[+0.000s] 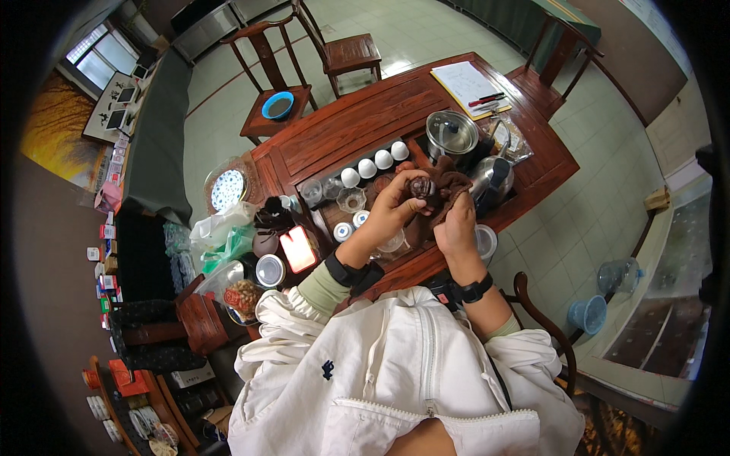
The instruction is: The person wipes a small brown teapot with a cloth, then rinses the cloth in a blue bowl of water and wrings it out. They continue wiping the teapot and other small items on the table, then place the cloth in a black pouch.
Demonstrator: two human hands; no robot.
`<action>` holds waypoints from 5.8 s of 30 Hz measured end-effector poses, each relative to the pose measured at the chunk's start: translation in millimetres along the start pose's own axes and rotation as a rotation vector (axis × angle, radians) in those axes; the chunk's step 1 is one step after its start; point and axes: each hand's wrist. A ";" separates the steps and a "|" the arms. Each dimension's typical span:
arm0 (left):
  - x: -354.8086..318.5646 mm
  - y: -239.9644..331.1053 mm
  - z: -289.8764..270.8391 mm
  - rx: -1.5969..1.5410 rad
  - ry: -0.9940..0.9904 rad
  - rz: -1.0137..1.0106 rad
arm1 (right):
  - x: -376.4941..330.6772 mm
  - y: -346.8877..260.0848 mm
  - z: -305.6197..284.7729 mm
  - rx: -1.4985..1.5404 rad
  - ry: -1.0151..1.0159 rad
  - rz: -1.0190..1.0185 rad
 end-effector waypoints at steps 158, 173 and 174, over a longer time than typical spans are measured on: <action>-1.3 7.6 0.1 0.069 0.002 -0.081 | -2.2 4.4 -10.6 -0.235 -0.158 0.091; -4.2 4.0 -12.3 -0.360 0.112 -0.213 | 8.0 4.7 -34.1 -0.372 0.205 0.130; -5.0 5.0 -12.3 -0.366 0.110 -0.213 | 9.2 0.4 -34.9 -0.325 0.244 0.156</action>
Point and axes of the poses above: each hand's wrist, its own x-axis towards the middle knuckle, its own z-axis out of the palm, y = z × x, and after that the axes turned 12 degrees about -x, right-handed
